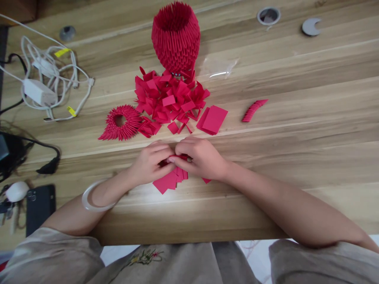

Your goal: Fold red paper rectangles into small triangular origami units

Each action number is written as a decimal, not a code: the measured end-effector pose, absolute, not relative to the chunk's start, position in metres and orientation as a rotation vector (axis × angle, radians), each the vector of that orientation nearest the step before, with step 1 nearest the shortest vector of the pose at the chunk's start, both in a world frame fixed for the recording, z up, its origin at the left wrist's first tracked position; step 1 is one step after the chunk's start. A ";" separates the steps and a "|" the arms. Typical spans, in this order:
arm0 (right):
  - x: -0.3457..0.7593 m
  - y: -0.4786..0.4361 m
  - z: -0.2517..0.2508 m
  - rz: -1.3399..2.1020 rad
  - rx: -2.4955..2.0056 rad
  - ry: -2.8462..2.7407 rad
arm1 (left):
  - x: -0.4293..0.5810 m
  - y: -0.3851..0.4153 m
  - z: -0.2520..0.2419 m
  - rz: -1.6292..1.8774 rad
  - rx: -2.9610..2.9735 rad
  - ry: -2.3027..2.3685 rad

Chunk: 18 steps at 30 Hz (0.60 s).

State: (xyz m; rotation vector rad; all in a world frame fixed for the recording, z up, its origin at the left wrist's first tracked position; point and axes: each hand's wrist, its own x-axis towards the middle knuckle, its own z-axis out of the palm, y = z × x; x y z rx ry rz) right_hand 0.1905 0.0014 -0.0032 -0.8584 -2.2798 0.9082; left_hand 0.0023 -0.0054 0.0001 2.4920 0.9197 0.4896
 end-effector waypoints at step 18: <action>0.190 0.001 -0.004 0.892 -0.854 -2.283 | 0.002 -0.006 0.000 0.481 2.474 0.930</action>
